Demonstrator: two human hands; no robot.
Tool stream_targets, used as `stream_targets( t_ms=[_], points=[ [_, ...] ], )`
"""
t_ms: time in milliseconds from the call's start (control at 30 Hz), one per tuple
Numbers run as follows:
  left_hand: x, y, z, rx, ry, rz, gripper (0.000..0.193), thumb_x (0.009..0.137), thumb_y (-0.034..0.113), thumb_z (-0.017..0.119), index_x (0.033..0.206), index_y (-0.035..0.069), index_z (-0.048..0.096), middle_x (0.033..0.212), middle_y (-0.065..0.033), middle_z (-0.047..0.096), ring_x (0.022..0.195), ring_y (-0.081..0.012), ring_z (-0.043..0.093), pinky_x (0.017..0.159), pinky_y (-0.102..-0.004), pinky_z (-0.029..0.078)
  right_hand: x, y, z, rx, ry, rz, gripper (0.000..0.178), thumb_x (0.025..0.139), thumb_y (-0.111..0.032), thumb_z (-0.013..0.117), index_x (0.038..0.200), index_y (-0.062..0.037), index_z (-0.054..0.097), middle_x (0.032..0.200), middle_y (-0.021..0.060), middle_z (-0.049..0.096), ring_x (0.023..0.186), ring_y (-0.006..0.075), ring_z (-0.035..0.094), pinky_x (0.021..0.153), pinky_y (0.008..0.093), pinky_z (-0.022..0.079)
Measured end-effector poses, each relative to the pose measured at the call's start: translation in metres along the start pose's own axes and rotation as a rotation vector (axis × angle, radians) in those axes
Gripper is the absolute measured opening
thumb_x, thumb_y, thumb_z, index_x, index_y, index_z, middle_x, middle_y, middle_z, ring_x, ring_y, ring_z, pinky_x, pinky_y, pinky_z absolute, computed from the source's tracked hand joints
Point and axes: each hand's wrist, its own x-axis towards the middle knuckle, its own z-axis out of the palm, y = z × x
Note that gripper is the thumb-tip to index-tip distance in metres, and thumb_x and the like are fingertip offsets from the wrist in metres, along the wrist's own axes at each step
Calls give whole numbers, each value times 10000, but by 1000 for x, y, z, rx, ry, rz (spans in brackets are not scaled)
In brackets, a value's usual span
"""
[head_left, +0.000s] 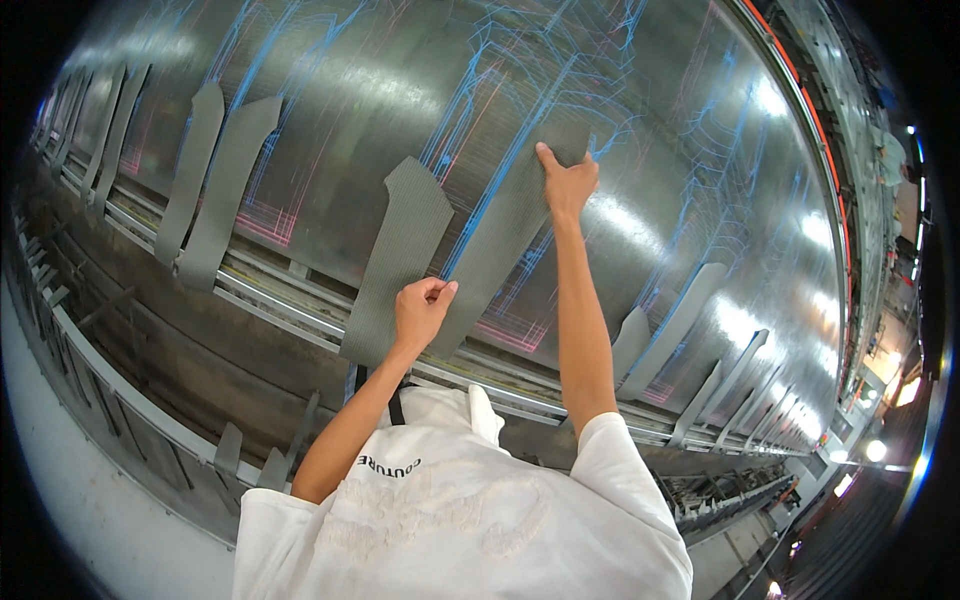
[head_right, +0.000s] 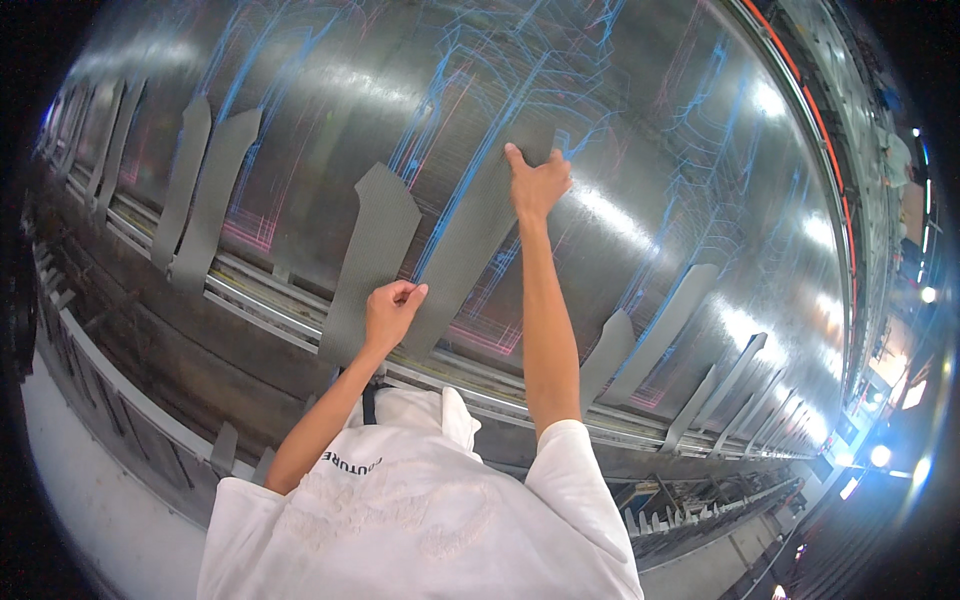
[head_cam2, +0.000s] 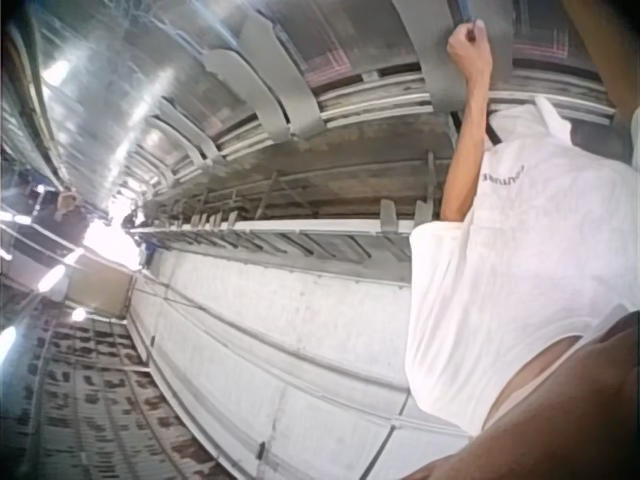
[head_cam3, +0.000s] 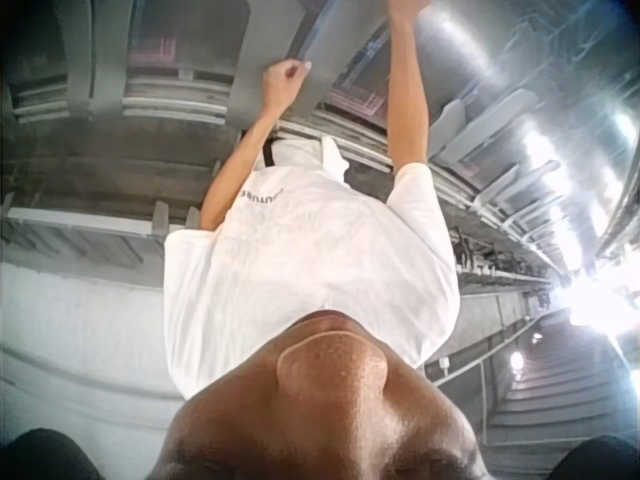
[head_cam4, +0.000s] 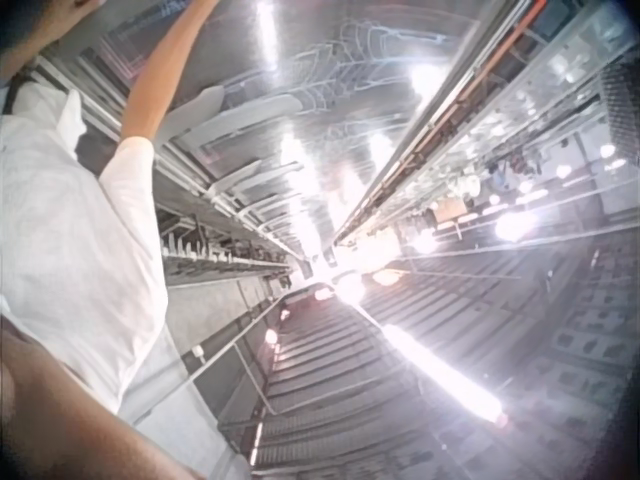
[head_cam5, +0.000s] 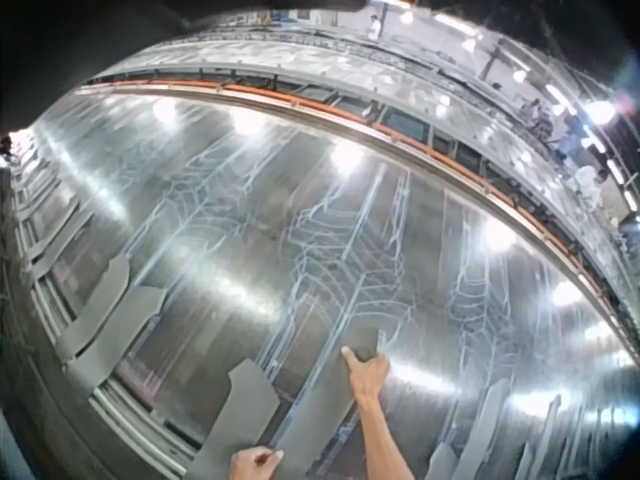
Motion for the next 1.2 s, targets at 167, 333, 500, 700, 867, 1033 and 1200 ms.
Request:
stream_targets(
  t_ms=[167, 333, 500, 700, 867, 1033, 1200],
  points=[
    [1, -3, -1, 25, -19, -16, 316, 908, 285, 727, 915, -30, 742, 746, -101, 726, 649, -138, 653, 607, -285, 488, 3, 3, 3, -97, 49, -47, 805, 699, -488, 848, 1123, 154, 611, 1114, 309, 592, 1077, 464, 547, 987, 557, 396],
    [-4, -4, -1, -78, 15, -69, 285, 885, 257, 756, 928, -24, 738, 747, -98, 732, 653, -119, 654, 622, -284, 501, 0, -4, -3, -108, 74, -96, 724, 693, -467, 858, 1005, 152, 650, 984, 300, 662, 950, 436, 649, 912, 531, 471],
    [-17, -4, -3, -53, 93, -98, 246, 869, 217, 771, 861, -24, 723, 692, -102, 715, 590, -142, 658, 574, -301, 500, -7, -26, -7, -137, 76, -106, 508, 730, -379, 865, 940, 60, 719, 923, 190, 751, 856, 329, 732, 842, 420, 552],
    [-22, -19, -4, -46, 106, -190, 265, 857, 240, 788, 798, -7, 711, 670, -90, 706, 557, -148, 638, 540, -293, 485, -10, -28, -7, -39, 133, -176, 545, 690, -380, 881, 765, 100, 635, 722, 219, 669, 700, 376, 684, 703, 490, 533],
    [-18, -21, -4, 10, 83, -173, 279, 839, 255, 803, 769, 2, 711, 645, -83, 691, 544, -158, 630, 540, -307, 486, 2, -3, 0, -145, 177, -222, 560, 694, -395, 878, 800, 105, 649, 723, 206, 667, 698, 383, 676, 721, 492, 535],
    [-18, -22, -4, 21, 101, -147, 290, 830, 265, 808, 761, 0, 712, 647, -94, 692, 541, -180, 636, 549, -324, 492, -2, -11, -2, -67, 114, -162, 609, 697, -454, 860, 836, 104, 659, 810, 236, 681, 793, 402, 683, 800, 503, 520],
    [-16, -23, -3, 16, 91, -159, 296, 833, 271, 804, 764, -2, 714, 652, -101, 697, 549, -188, 646, 555, -326, 497, 0, -11, -3, -107, 136, -202, 619, 686, -461, 863, 831, 107, 663, 813, 243, 681, 793, 403, 682, 785, 492, 521]
  ],
)
